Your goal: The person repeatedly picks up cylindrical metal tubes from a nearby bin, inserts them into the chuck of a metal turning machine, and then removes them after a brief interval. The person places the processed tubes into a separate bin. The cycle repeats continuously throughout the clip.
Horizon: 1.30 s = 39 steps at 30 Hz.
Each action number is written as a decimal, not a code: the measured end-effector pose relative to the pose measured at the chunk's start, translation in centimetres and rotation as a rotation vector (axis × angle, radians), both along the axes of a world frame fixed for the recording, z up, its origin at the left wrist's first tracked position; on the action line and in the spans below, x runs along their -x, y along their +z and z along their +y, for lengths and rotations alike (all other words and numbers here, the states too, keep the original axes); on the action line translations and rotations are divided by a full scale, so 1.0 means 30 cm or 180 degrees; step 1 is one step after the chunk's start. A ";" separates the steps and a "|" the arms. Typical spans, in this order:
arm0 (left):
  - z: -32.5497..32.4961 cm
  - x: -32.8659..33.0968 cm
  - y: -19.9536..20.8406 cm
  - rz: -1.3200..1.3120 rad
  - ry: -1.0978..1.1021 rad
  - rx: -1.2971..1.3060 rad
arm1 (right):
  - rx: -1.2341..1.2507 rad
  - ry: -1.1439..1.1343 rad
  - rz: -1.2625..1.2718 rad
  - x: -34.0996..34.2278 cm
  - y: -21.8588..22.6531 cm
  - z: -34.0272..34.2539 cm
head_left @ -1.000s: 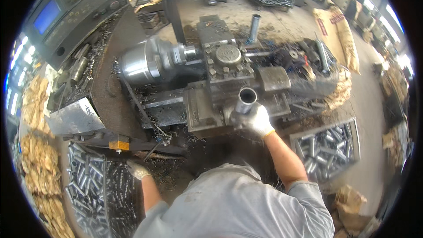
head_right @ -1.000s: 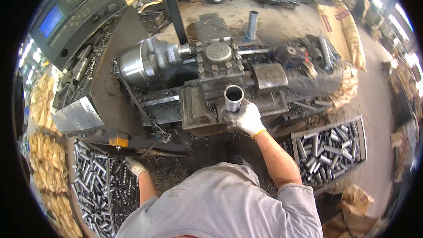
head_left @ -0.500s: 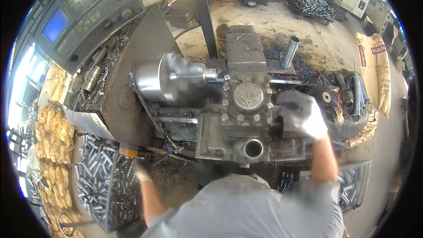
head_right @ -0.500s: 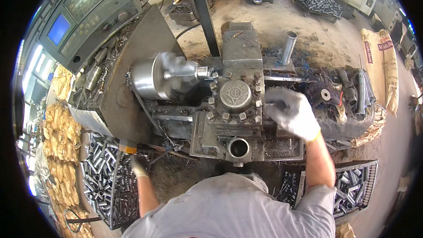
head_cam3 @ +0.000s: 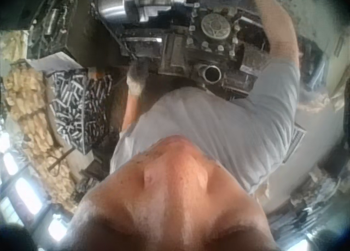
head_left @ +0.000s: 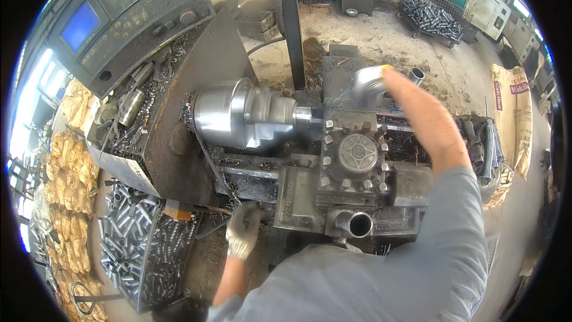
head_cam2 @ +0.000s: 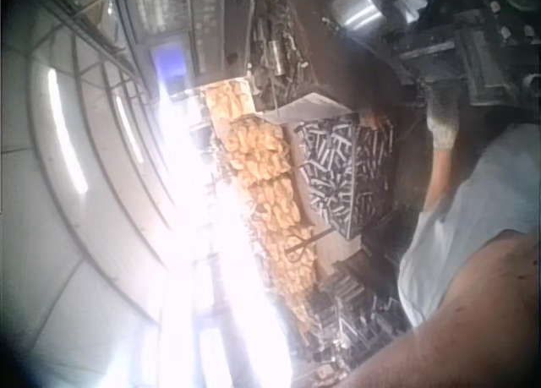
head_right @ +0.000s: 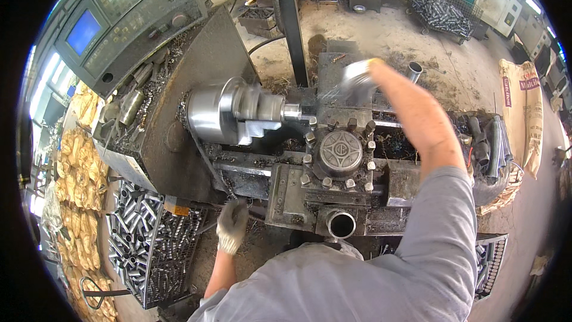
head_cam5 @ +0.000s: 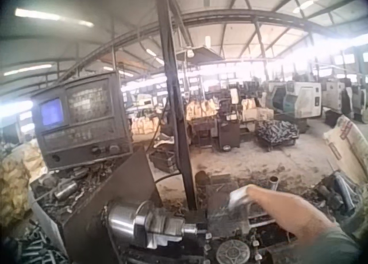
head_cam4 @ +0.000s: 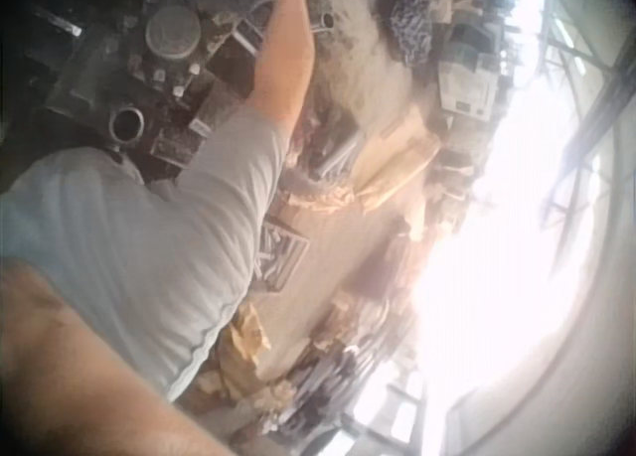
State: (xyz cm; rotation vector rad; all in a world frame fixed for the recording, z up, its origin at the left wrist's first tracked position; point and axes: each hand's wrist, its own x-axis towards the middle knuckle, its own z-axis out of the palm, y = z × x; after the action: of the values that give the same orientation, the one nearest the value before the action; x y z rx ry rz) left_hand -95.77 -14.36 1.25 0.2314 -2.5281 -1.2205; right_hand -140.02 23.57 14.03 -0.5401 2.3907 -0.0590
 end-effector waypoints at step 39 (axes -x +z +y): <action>0.018 0.702 0.613 0.0635 -0.1718 -0.1133 | 0.2475 -0.1212 0.1853 -0.934 0.443 -0.196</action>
State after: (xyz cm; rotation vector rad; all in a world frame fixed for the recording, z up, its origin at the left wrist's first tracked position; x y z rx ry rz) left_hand -116.84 -13.82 19.64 -0.5039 -2.2501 -1.7872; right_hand -111.99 17.69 27.31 -0.4675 2.9689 -1.1771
